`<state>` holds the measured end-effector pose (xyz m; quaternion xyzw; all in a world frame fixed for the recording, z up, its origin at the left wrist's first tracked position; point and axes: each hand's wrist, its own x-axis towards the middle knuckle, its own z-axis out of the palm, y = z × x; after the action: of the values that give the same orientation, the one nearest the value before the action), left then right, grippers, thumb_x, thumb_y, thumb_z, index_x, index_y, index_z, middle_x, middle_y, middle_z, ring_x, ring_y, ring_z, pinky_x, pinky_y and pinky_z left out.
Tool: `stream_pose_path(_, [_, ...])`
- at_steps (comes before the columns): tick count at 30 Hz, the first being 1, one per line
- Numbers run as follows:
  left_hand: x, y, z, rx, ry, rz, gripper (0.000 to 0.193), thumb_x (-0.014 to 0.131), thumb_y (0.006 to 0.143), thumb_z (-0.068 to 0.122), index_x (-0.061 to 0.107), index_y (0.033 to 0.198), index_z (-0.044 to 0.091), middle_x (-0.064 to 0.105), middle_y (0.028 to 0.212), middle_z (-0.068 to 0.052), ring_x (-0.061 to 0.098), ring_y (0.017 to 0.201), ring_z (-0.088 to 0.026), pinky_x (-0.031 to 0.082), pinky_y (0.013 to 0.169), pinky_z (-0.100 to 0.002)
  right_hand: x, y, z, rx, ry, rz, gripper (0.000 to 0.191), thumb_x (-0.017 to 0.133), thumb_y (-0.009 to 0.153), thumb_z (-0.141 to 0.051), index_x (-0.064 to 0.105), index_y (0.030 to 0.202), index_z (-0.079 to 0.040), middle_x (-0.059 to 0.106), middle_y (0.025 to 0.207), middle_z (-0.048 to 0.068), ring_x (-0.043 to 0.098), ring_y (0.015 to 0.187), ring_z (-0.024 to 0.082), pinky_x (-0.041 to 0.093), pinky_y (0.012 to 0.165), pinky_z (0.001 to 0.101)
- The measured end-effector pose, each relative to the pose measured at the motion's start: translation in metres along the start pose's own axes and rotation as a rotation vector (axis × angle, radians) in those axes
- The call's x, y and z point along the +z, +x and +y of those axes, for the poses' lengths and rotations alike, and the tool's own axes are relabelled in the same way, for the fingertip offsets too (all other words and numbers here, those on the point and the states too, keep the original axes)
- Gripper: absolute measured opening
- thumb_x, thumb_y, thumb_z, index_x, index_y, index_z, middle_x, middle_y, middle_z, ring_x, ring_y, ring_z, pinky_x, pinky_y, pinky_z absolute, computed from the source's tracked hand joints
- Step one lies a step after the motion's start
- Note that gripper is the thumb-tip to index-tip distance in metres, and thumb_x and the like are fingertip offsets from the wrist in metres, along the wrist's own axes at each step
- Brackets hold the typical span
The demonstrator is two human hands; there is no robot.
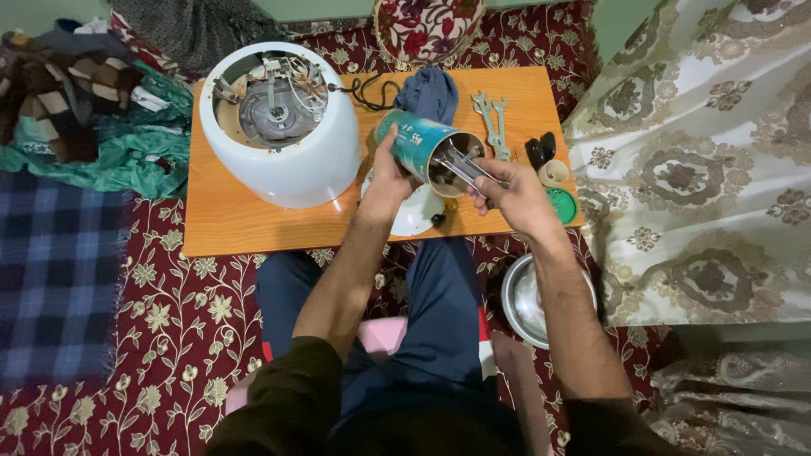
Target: The person sits at a low table servicing a white electric appliance with its cover removed. They unscrew parts of the base plate with a screwdriver, pour contents from a canister, handle small components and fasteners, and use a wrench on the plate while sorting parts on the table.
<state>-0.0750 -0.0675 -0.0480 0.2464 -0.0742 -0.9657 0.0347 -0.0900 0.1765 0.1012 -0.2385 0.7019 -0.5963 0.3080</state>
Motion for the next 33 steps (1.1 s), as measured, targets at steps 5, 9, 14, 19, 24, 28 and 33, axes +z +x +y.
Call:
stream_pose_path(5, [-0.005, 0.000, -0.002, 0.019, -0.020, 0.018, 0.069, 0.063, 0.091, 0.055, 0.054, 0.138, 0.007, 0.063, 0.134, -0.017, 0.063, 0.120, -0.038, 0.050, 0.103, -0.062, 0.003, -0.001, 0.005, -0.018, 0.037, 0.040, 0.037, 0.059, 0.100, -0.001, 0.058, 0.136, 0.006, 0.068, 0.089, 0.007, 0.060, 0.070, 0.010, 0.051, 0.062, 0.0263])
stream_pose_path(9, [-0.002, -0.003, -0.002, 0.058, -0.008, 0.108, 0.067, 0.064, 0.093, 0.053, 0.051, 0.140, 0.006, 0.060, 0.139, -0.018, 0.061, 0.126, -0.039, 0.049, 0.106, -0.064, 0.003, -0.003, 0.006, -0.050, 0.091, 0.030, 0.035, 0.057, 0.102, -0.003, 0.061, 0.136, 0.007, 0.068, 0.090, 0.007, 0.059, 0.071, 0.010, 0.050, 0.063, 0.0252])
stream_pose_path(14, [0.001, -0.003, -0.001, 0.071, 0.015, 0.095, 0.069, 0.060, 0.092, 0.058, 0.053, 0.137, 0.007, 0.059, 0.139, -0.018, 0.059, 0.127, -0.039, 0.047, 0.104, -0.067, -0.009, -0.002, 0.006, -0.083, 0.241, 0.050, 0.035, 0.058, 0.103, -0.004, 0.062, 0.138, 0.004, 0.069, 0.093, 0.007, 0.057, 0.072, 0.010, 0.048, 0.063, 0.0249])
stream_pose_path(19, [0.001, 0.003, 0.003, 0.096, -0.041, 0.022, 0.068, 0.060, 0.091, 0.060, 0.055, 0.136, 0.009, 0.060, 0.139, -0.017, 0.057, 0.127, -0.039, 0.044, 0.106, -0.067, -0.049, 0.006, 0.006, -0.118, 0.367, 0.132, 0.034, 0.058, 0.104, -0.003, 0.062, 0.137, 0.002, 0.070, 0.095, 0.009, 0.058, 0.071, 0.011, 0.046, 0.061, 0.0255])
stream_pose_path(24, [0.019, 0.021, 0.005, 0.042, -0.090, -0.030, 0.061, 0.066, 0.093, 0.054, 0.054, 0.135, 0.011, 0.059, 0.139, -0.015, 0.057, 0.128, -0.038, 0.041, 0.112, -0.067, -0.082, 0.054, 0.027, -0.130, 0.297, 0.324, 0.032, 0.057, 0.106, -0.006, 0.063, 0.137, 0.003, 0.066, 0.088, 0.006, 0.057, 0.070, 0.010, 0.046, 0.059, 0.0244])
stream_pose_path(28, [0.043, 0.034, 0.004, 0.069, 0.016, 0.017, 0.059, 0.071, 0.088, 0.052, 0.059, 0.130, 0.012, 0.064, 0.131, -0.012, 0.061, 0.120, -0.035, 0.045, 0.104, -0.065, -0.106, 0.105, 0.055, -0.108, 0.269, 0.370, 0.029, 0.056, 0.103, -0.003, 0.065, 0.130, 0.003, 0.067, 0.088, 0.005, 0.057, 0.069, 0.010, 0.047, 0.058, 0.0238])
stream_pose_path(33, [0.050, 0.040, -0.002, 0.027, 0.068, -0.046, 0.056, 0.075, 0.090, 0.046, 0.060, 0.128, 0.008, 0.068, 0.124, -0.011, 0.065, 0.115, -0.032, 0.052, 0.102, -0.057, -0.113, 0.153, 0.102, 0.015, 0.045, 0.377, 0.020, 0.053, 0.100, 0.002, 0.072, 0.104, 0.004, 0.064, 0.081, 0.006, 0.058, 0.068, 0.012, 0.047, 0.055, 0.0276])
